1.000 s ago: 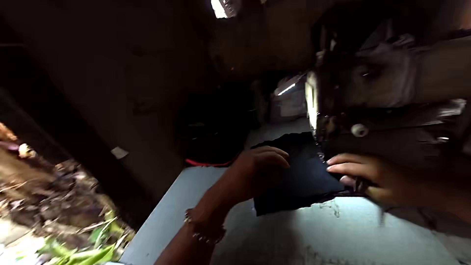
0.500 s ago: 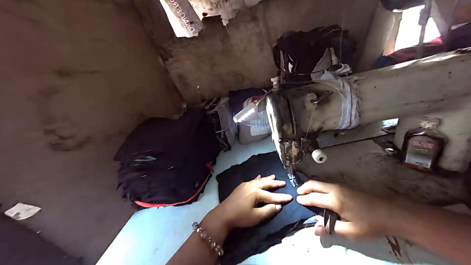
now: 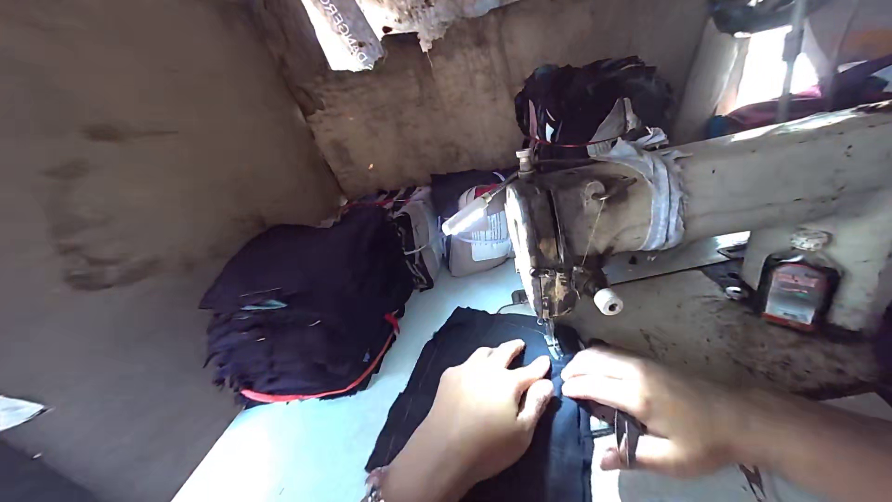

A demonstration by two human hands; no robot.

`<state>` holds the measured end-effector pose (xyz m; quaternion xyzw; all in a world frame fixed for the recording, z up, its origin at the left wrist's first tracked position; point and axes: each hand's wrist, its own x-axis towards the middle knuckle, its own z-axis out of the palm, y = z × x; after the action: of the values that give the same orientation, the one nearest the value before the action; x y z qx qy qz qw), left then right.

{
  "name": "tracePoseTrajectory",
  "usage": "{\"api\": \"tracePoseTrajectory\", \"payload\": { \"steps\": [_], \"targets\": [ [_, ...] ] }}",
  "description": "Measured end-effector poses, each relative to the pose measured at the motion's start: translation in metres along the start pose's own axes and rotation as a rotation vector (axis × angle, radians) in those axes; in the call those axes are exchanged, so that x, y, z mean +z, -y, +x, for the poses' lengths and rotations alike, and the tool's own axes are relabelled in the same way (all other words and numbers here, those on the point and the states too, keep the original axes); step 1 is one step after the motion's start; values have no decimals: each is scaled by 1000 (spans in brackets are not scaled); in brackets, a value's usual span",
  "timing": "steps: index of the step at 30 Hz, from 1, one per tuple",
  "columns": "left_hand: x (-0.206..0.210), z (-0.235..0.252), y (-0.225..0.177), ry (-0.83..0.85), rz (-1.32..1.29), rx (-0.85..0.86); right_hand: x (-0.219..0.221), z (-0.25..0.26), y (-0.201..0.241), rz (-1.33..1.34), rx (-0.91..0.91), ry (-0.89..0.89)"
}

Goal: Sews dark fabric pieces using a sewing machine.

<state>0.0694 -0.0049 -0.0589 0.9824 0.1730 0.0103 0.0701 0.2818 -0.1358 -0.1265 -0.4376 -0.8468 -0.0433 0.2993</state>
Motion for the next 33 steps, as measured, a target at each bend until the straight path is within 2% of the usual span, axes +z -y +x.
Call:
{"api": "tracePoseTrajectory", "payload": {
  "steps": [2,3,4,6,9,13,15,22,27,33],
  "targets": [
    [17,2,25,-311,-146,368,0,-1,-5,26,25,-7],
    [21,6,37,-331,-260,550,0,-1,-7,39,41,-5],
    [22,10,45,-275,-375,677,0,0,-8,49,58,2],
    [23,14,56,-129,-504,759,-4,0,-10,31,99,29],
    [22,15,61,-74,-498,712,-8,-1,-10,-67,135,61],
    [28,18,63,-181,-440,682,-7,-1,2,-26,-59,3],
    [31,19,63,-231,-409,656,-5,0,8,8,-86,19],
    [24,18,52,-160,-350,435,-6,2,-1,7,77,70],
    [19,13,40,-146,-206,326,-16,3,-5,-44,229,150],
    [16,6,30,-213,30,296,-4,7,12,-4,-6,56]
  ]
}}
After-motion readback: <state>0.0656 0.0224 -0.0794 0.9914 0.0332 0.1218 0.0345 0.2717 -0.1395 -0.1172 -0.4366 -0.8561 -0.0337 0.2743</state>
